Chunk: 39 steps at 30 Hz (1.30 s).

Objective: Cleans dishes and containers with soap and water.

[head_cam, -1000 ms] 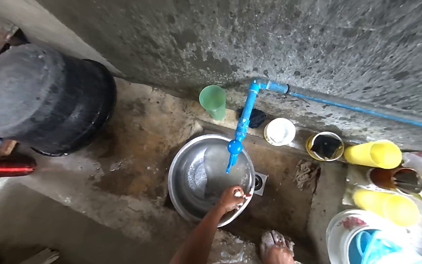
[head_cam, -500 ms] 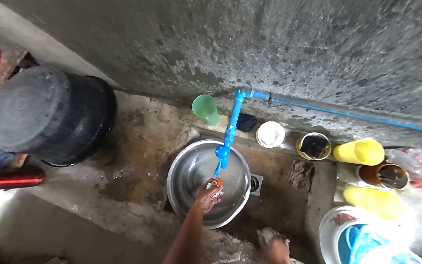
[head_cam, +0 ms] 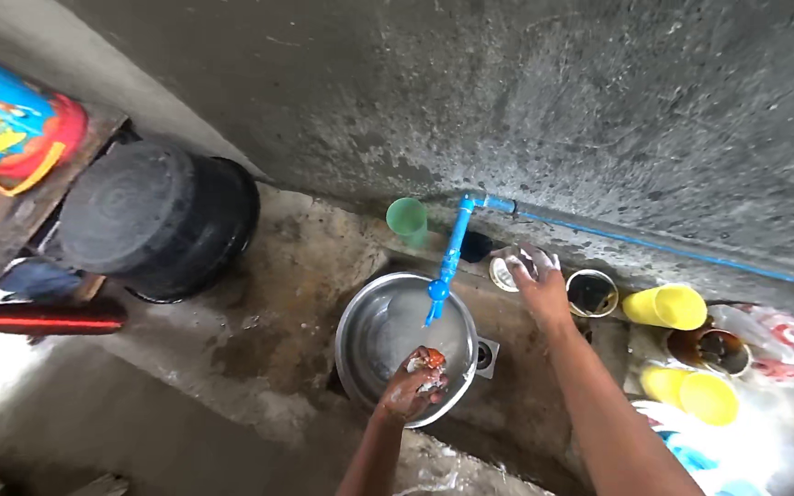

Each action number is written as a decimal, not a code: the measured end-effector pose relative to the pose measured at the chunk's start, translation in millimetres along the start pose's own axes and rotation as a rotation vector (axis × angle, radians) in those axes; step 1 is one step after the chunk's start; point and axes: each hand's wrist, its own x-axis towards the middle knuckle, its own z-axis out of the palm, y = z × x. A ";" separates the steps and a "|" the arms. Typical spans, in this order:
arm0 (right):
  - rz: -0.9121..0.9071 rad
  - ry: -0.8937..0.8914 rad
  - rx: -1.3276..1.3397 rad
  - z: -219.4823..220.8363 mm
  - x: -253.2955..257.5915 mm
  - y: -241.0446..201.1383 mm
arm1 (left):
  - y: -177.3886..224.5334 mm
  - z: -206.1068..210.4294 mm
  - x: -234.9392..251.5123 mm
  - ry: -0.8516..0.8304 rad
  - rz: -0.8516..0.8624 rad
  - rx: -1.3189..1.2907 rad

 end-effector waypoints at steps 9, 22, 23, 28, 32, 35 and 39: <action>0.333 -0.191 0.082 74.3 -105.4 61.5 | 39.2 -10.4 -27.2 -0.101 0.052 0.020; 0.277 -0.562 0.286 388.2 -81.4 -124.8 | 211.1 -170.9 -110.7 -0.010 0.160 0.400; 0.372 -0.596 0.352 428.6 -72.9 -140.6 | 226.0 -187.5 -122.0 0.053 0.181 0.408; 0.667 -0.531 0.577 560.3 -47.5 -181.9 | 273.4 -254.4 -171.2 0.218 0.211 0.384; 0.603 -0.402 0.457 570.4 -68.0 -217.2 | 277.4 -290.1 -185.7 0.299 0.292 0.291; 0.459 -0.384 0.514 552.8 -89.2 -268.4 | 286.8 -298.9 -176.9 0.331 0.332 0.282; 0.325 -0.417 0.594 533.7 -107.8 -376.4 | 342.0 -278.1 -153.1 0.319 0.442 0.210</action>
